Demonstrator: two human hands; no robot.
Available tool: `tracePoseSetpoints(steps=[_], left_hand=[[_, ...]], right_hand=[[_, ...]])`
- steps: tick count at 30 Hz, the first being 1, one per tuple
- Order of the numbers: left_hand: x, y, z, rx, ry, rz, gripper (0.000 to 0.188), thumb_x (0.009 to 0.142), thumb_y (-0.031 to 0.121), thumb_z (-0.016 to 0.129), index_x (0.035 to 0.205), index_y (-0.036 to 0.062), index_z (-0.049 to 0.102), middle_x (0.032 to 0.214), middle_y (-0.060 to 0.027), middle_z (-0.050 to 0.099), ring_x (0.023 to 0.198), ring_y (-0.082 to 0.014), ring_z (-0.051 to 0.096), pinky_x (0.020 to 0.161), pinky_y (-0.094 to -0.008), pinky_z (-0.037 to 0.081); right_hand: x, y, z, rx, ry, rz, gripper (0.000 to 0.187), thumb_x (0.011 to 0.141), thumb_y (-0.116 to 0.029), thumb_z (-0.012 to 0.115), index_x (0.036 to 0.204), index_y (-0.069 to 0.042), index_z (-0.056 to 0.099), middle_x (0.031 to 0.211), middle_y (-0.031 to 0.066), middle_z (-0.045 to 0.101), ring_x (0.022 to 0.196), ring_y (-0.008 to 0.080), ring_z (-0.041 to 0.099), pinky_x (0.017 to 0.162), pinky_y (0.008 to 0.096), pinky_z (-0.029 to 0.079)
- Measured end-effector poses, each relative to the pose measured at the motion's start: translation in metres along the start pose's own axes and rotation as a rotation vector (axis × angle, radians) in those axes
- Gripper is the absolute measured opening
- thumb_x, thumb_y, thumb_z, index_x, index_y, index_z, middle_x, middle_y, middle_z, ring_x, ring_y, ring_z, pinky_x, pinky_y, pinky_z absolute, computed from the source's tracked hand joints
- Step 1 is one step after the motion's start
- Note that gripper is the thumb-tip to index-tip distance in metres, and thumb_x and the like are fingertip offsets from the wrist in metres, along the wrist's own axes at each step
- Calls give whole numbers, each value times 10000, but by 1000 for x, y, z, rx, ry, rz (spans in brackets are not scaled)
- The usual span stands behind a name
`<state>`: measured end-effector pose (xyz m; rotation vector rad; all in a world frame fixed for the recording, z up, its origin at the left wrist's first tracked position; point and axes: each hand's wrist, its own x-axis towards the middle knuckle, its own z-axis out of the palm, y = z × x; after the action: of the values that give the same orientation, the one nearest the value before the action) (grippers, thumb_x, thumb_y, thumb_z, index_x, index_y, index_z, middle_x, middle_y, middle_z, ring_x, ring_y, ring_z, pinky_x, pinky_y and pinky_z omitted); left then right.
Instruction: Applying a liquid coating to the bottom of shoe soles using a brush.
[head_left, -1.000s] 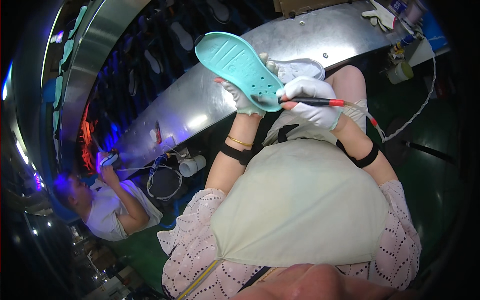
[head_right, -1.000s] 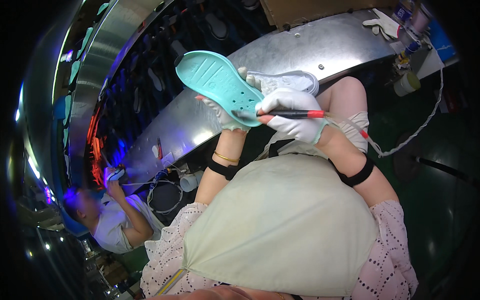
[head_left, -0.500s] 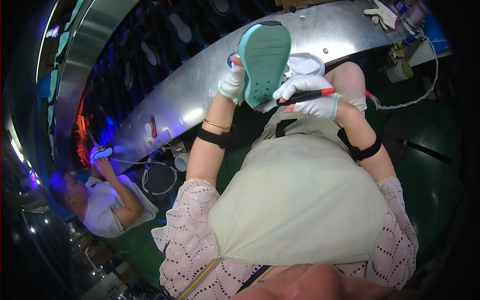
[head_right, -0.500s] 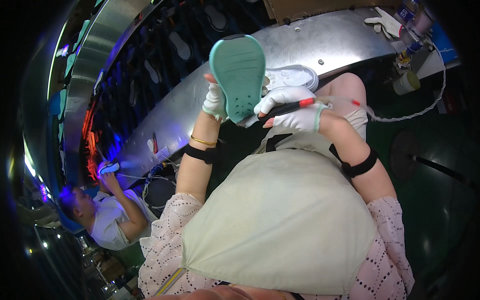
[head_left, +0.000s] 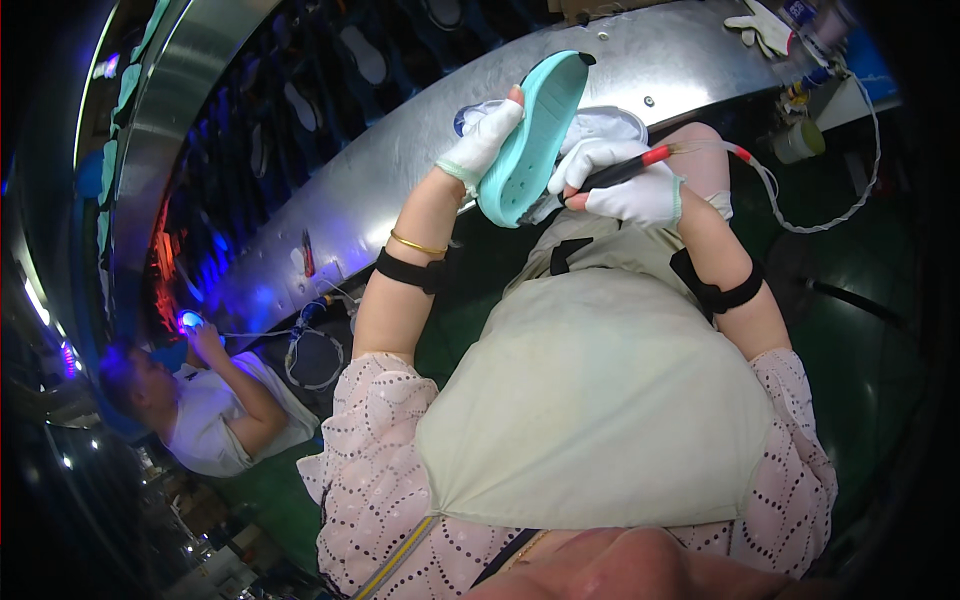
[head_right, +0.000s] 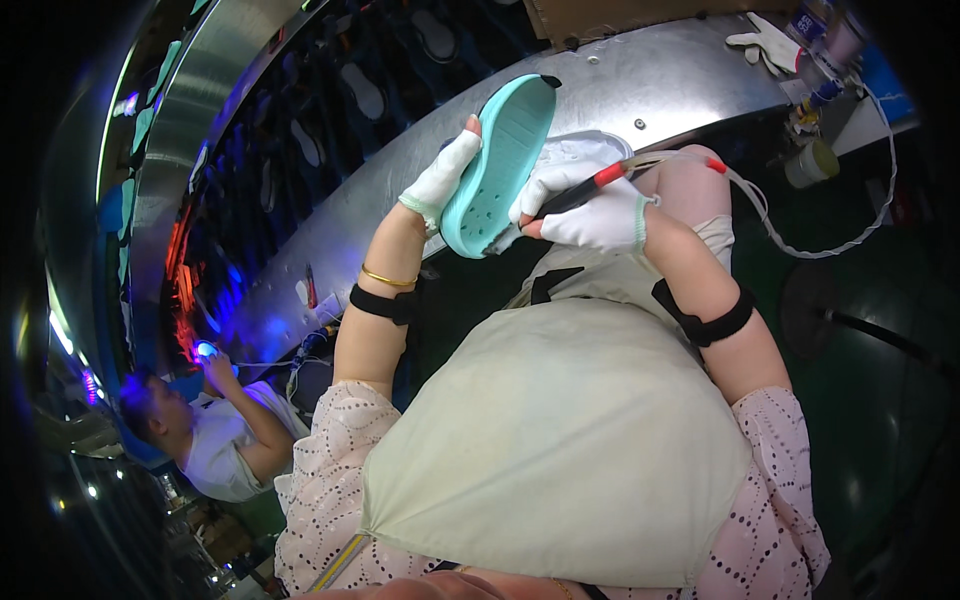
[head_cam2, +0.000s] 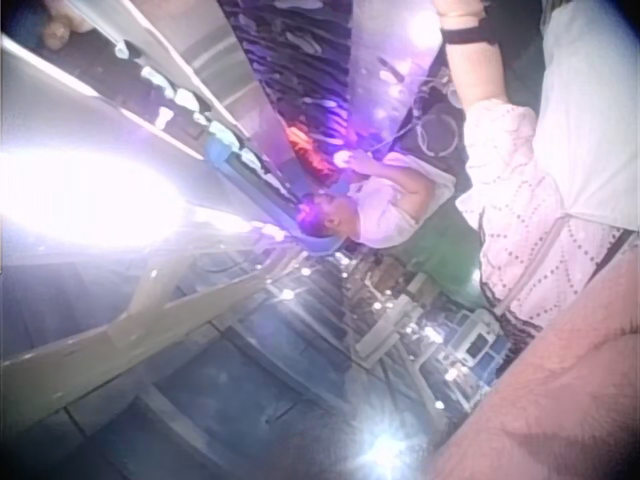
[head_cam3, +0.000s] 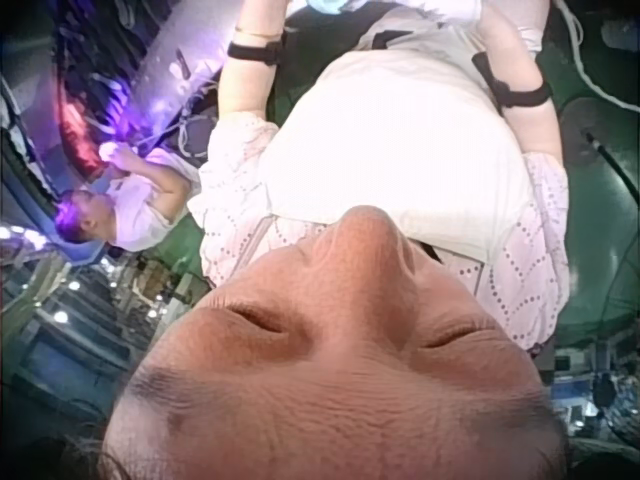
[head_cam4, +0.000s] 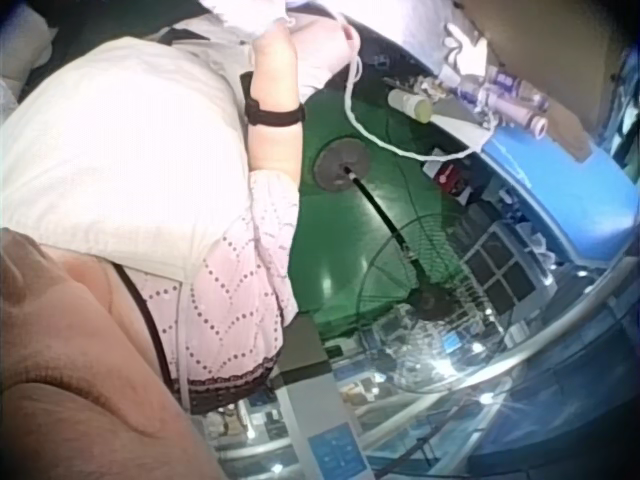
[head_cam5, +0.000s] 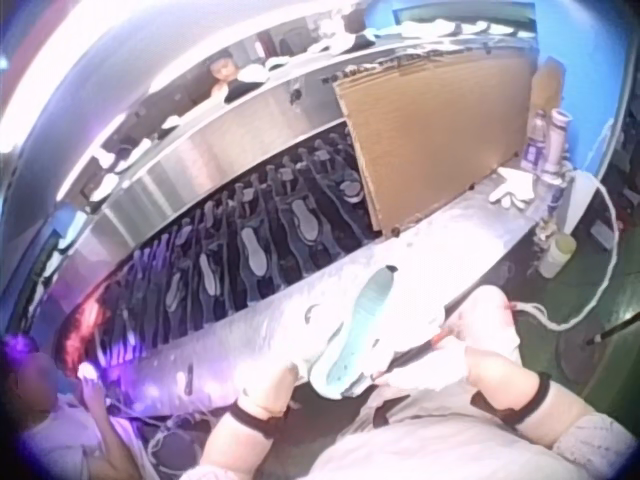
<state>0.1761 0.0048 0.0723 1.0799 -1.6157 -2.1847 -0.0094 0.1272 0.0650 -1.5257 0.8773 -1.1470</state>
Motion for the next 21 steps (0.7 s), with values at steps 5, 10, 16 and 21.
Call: tracePoseSetpoints(steps=[5, 10, 16, 21], left_hand=[[-2, 1, 0, 52, 2, -23, 625, 916, 578, 439, 1264, 65, 511, 1085, -101, 610, 922, -169, 605, 781, -310, 514], [0, -3, 0, 62, 4, 13, 551, 908, 535, 475, 1123, 39, 583, 971, -94, 625, 813, -155, 599, 703, -298, 500], [-5, -1, -10, -17, -8, 50, 664, 901, 590, 459, 1263, 35, 503, 1105, -105, 614, 939, -188, 627, 810, -309, 524], [-15, 10, -18, -283, -17, 459, 852, 772, 676, 554, 1317, 28, 451, 1184, -168, 583, 985, -251, 626, 832, -367, 549]], right_hand=[[-2, 5, -2, -62, 84, -109, 87, 764, 35, 668, 773, -35, 617, 888, 44, 639, 802, 122, 599, 722, 269, 490], [-3, 8, -6, 180, 177, 7, 93, 761, 47, 659, 792, -24, 608, 895, 55, 644, 832, 127, 597, 746, 276, 490], [-6, -10, -9, 145, 132, 114, 50, 817, -9, 652, 856, -16, 621, 865, 39, 639, 735, 111, 590, 691, 250, 491], [-1, -30, -6, 499, 341, 284, 104, 855, -139, 673, 915, -65, 632, 793, -2, 622, 706, 76, 573, 578, 223, 482]])
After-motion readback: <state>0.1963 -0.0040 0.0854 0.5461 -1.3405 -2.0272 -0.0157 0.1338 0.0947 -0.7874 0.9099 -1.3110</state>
